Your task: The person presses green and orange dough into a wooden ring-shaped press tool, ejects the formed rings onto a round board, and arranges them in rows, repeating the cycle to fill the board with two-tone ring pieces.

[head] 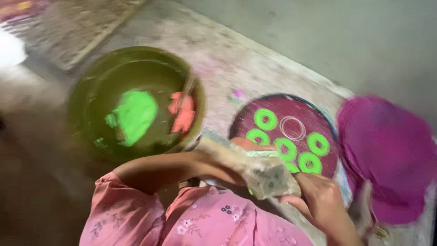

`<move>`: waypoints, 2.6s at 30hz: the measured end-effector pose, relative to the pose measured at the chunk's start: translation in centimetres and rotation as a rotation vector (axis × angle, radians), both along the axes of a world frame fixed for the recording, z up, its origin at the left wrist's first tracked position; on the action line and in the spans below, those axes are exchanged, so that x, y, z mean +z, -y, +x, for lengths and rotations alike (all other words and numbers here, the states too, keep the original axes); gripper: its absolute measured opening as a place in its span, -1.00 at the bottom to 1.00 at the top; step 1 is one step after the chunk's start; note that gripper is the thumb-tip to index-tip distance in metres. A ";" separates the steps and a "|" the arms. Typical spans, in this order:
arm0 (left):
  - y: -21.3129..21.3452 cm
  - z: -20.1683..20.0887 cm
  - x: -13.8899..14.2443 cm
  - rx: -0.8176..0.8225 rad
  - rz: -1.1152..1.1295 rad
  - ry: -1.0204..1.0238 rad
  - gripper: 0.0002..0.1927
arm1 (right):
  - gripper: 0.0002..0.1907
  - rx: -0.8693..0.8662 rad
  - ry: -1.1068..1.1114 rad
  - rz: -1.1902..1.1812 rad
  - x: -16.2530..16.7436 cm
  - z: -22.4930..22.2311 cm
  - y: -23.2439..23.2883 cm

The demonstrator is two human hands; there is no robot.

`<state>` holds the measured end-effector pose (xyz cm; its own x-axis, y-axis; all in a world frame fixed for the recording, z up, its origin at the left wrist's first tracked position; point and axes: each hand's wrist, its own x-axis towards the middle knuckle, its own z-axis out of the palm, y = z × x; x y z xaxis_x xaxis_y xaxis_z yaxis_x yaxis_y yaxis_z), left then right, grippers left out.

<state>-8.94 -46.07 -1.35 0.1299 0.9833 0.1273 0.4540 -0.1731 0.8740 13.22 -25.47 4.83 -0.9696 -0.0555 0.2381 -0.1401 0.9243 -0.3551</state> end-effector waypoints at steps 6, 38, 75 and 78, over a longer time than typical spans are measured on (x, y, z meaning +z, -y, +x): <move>9.6 -1.6 3.2 0.130 -0.089 -0.048 -0.42 | -0.36 0.878 -0.199 0.157 6.6 -15.7 4.4; 27.8 -9.8 -4.1 1.140 -0.417 0.962 -0.49 | -0.52 0.628 -0.746 0.459 7.4 -36.6 15.6; 28.2 -14.0 -5.8 1.725 0.493 0.148 -0.46 | -0.73 0.665 0.631 0.115 -2.8 -33.8 22.0; 28.5 -14.3 -3.5 1.772 0.358 -0.597 -0.32 | -0.66 0.692 0.619 -0.228 1.7 -33.6 17.1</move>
<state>-23.19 -74.60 -4.87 -0.7572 -0.0422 0.6518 0.4736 0.6517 0.5924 -20.42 -42.54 6.54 -0.6968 -0.6792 -0.2306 -0.3563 0.6068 -0.7105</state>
